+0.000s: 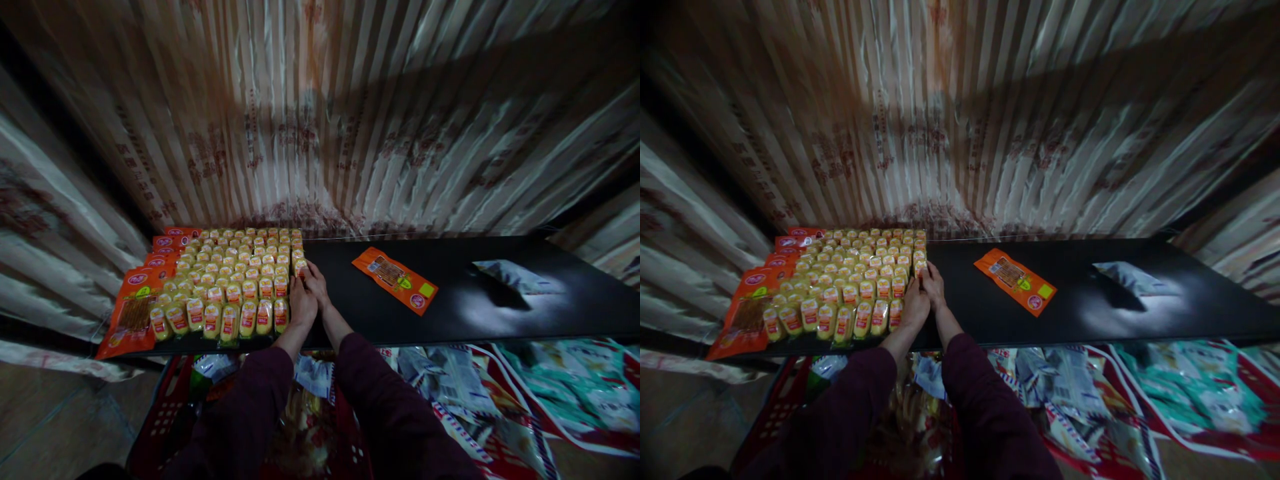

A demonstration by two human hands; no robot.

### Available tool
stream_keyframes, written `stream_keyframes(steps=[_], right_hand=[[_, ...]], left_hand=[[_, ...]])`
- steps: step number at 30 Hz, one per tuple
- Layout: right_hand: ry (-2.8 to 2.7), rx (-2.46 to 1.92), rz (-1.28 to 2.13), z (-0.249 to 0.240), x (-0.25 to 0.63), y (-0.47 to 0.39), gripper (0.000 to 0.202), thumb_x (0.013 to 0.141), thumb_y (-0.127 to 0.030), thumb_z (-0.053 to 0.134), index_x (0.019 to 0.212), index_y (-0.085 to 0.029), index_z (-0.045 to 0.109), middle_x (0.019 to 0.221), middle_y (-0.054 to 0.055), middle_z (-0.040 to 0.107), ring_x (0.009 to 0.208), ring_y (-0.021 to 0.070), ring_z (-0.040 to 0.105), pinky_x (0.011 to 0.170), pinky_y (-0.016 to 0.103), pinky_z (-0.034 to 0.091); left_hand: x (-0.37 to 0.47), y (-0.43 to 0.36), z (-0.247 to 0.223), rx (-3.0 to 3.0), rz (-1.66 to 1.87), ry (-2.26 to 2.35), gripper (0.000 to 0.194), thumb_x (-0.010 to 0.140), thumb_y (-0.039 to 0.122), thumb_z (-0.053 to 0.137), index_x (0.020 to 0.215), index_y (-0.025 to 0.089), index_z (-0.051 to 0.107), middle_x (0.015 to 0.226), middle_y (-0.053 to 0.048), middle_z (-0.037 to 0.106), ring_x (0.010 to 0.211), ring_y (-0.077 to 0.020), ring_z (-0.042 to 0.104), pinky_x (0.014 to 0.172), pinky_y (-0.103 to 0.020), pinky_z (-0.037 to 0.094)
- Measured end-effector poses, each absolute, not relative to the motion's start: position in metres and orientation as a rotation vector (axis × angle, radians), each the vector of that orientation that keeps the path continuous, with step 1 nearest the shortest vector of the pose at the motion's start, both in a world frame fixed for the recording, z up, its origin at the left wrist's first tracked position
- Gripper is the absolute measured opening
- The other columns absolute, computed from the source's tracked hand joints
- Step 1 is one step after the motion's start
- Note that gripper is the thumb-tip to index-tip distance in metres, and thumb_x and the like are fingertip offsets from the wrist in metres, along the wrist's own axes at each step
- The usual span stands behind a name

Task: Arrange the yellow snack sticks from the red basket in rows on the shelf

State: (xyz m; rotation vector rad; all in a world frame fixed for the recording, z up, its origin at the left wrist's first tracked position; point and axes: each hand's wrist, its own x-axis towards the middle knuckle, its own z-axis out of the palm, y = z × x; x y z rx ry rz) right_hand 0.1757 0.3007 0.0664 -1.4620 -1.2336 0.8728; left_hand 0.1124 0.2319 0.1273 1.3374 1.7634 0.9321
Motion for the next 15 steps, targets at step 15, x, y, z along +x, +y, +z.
stream_keyframes(steps=[15], right_hand=[[-1.314, -1.431, 0.778, 0.061, 0.172, 0.296, 0.044, 0.079, -0.03, 0.061, 0.122, -0.024, 0.057, 0.112, 0.006, 0.067, 0.109, 0.0228, 0.06, 0.094, 0.038, 0.049]], left_hand=[[0.125, 0.215, 0.112, 1.426, 1.141, 1.654, 0.056, 0.09, 0.021, 0.031, 0.145, 0.01, 0.033, 0.154, -0.008, 0.028, 0.143, -0.0158, 0.021, 0.118, -0.028, 0.015]])
